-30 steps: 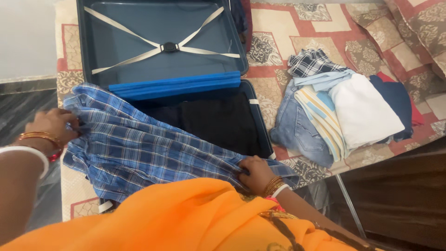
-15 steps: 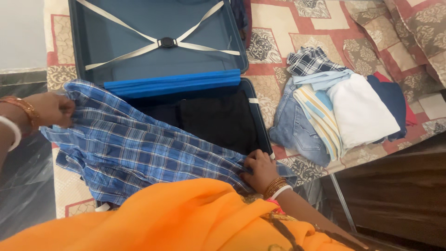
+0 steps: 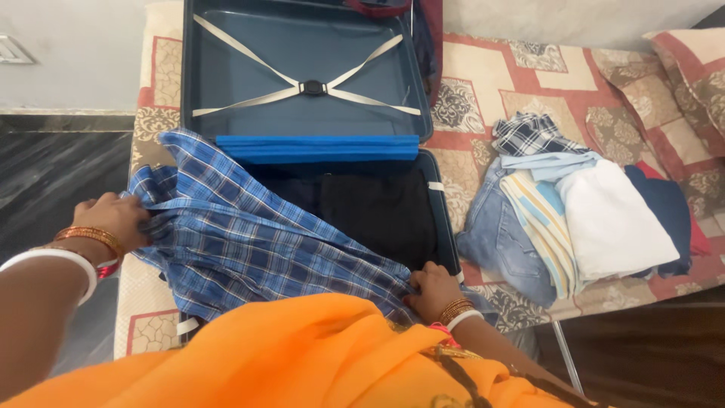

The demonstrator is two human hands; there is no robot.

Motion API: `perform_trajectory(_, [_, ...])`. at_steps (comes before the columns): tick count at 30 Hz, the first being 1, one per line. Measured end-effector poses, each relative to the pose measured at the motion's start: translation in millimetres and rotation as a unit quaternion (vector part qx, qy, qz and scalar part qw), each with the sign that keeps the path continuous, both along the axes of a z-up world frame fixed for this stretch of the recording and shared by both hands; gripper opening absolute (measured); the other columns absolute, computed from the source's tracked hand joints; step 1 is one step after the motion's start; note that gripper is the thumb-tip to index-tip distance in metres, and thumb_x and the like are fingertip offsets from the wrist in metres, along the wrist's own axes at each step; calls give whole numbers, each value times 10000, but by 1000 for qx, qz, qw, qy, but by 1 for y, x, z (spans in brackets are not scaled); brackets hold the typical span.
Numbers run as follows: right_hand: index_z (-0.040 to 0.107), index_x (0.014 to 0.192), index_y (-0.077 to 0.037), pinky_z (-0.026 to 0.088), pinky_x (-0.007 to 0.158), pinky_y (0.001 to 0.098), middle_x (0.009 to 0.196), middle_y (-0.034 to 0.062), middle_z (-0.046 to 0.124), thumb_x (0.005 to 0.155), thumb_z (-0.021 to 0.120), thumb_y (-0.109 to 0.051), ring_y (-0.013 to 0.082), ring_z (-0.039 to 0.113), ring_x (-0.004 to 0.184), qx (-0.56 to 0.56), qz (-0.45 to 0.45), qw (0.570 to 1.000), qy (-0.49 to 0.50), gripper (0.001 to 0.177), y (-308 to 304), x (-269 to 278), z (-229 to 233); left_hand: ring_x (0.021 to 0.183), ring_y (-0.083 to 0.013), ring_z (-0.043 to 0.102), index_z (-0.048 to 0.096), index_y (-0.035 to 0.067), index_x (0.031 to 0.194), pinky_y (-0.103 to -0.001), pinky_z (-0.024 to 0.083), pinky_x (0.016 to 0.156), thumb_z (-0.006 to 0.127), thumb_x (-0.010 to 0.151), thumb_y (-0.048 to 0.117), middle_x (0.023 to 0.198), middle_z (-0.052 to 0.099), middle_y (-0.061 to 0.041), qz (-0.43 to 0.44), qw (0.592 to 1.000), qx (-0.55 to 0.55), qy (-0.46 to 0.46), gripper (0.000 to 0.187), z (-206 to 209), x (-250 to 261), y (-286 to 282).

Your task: The person folds several garments by hand and places them into an open suitcase. Items handled include a blue plaid shirt, light blue jeans, a white shirt, a black shirt, and a white pair of pants. The person smooths and folds each item before stacking them inside the suitcase.

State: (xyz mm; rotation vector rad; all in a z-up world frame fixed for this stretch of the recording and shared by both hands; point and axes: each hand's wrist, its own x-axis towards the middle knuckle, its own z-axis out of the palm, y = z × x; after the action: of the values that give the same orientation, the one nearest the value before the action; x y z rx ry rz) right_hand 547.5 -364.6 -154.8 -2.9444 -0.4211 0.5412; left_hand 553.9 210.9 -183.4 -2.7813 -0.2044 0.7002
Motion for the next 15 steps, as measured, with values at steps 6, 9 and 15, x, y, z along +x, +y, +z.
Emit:
perform_trajectory(6, [689, 750, -98, 489, 890, 412, 917, 94, 610, 694, 865, -310, 306, 586, 1002, 40, 7, 999, 16, 281, -7, 0, -6, 1116, -252, 785, 804, 319, 1221, -401, 619, 1013, 822, 765, 539, 1164, 819, -45, 132, 990, -46, 16, 507, -13, 12, 84])
perform_trajectory(9, [681, 734, -83, 489, 869, 410, 897, 97, 617, 696, 856, -301, 308, 589, 1001, 84, 30, 995, 35, 282, -6, 1, -9, 1011, -227, 761, 831, 174, 1115, -386, 629, 955, 925, 679, 292, 1056, 811, -66, 112, 973, -190, 62, 462, -3, 37, 153])
perform_trajectory(15, [657, 752, -57, 523, 804, 420, 897, 140, 633, 719, 837, -305, 337, 640, 906, 116, 47, 988, 85, 309, 3, -1, -5, 1007, -281, 731, 733, 177, 1218, -450, 599, 943, 835, 770, 238, 1059, 781, -109, 137, 976, -165, -26, 463, 26, 107, 144])
